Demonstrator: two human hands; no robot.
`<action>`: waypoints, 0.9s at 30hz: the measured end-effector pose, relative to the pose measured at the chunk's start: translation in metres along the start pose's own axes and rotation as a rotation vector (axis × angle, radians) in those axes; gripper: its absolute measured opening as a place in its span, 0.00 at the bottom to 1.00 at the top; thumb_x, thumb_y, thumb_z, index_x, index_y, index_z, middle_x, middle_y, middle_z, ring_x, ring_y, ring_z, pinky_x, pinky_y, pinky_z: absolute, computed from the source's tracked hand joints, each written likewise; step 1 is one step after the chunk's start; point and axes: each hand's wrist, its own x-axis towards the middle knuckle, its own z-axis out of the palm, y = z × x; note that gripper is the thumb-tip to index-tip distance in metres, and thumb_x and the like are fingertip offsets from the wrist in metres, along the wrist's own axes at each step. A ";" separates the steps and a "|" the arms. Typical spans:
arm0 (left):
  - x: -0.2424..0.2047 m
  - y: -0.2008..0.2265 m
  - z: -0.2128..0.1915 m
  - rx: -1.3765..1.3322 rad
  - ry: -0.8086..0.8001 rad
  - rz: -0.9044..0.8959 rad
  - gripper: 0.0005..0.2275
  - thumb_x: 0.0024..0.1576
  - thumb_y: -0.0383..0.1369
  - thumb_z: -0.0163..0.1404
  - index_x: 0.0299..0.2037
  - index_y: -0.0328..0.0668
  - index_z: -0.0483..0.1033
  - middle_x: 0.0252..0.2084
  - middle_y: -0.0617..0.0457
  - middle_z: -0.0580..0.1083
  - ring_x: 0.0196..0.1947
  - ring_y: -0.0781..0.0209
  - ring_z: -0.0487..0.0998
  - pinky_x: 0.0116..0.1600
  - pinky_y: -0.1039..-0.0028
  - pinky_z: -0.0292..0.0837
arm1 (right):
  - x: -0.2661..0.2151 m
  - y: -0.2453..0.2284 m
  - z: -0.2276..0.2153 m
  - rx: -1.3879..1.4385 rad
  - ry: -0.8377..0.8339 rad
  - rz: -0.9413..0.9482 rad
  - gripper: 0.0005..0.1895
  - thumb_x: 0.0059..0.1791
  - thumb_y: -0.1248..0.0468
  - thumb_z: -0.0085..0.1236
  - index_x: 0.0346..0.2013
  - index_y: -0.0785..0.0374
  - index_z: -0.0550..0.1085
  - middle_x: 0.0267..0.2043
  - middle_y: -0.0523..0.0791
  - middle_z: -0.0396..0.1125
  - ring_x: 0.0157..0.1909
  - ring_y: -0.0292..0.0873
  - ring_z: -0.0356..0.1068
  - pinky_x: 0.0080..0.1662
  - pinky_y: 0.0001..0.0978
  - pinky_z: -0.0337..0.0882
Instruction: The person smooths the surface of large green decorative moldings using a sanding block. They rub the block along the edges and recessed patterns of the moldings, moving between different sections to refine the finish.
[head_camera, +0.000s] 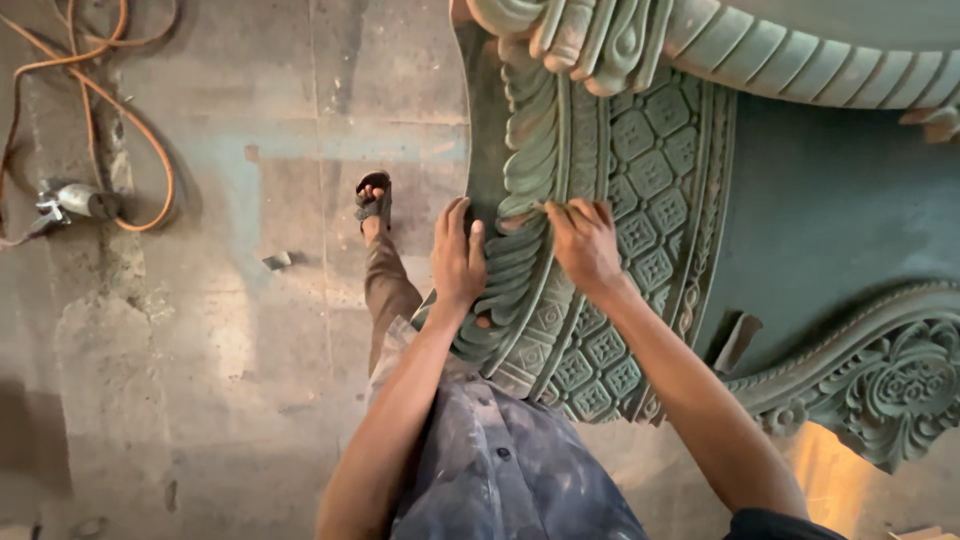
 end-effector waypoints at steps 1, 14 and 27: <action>0.000 -0.001 0.000 0.007 0.000 -0.004 0.18 0.69 0.38 0.41 0.65 0.35 0.66 0.65 0.36 0.68 0.64 0.35 0.70 0.64 0.56 0.67 | 0.002 0.000 0.001 0.021 0.005 0.011 0.13 0.50 0.71 0.59 0.50 0.64 0.78 0.44 0.44 0.71 0.51 0.48 0.70 0.53 0.45 0.67; 0.000 0.000 0.000 0.051 -0.037 -0.036 0.19 0.68 0.38 0.43 0.66 0.37 0.65 0.66 0.38 0.67 0.64 0.35 0.70 0.63 0.56 0.68 | 0.000 -0.009 0.006 0.307 -0.029 0.270 0.17 0.45 0.70 0.62 0.49 0.66 0.77 0.46 0.51 0.70 0.50 0.59 0.68 0.52 0.48 0.70; 0.003 -0.001 0.003 0.057 -0.036 0.003 0.20 0.68 0.39 0.44 0.66 0.38 0.64 0.66 0.36 0.66 0.64 0.34 0.70 0.63 0.55 0.69 | -0.002 0.006 0.002 0.253 0.073 0.381 0.11 0.47 0.75 0.57 0.44 0.66 0.74 0.42 0.51 0.68 0.46 0.59 0.68 0.49 0.50 0.68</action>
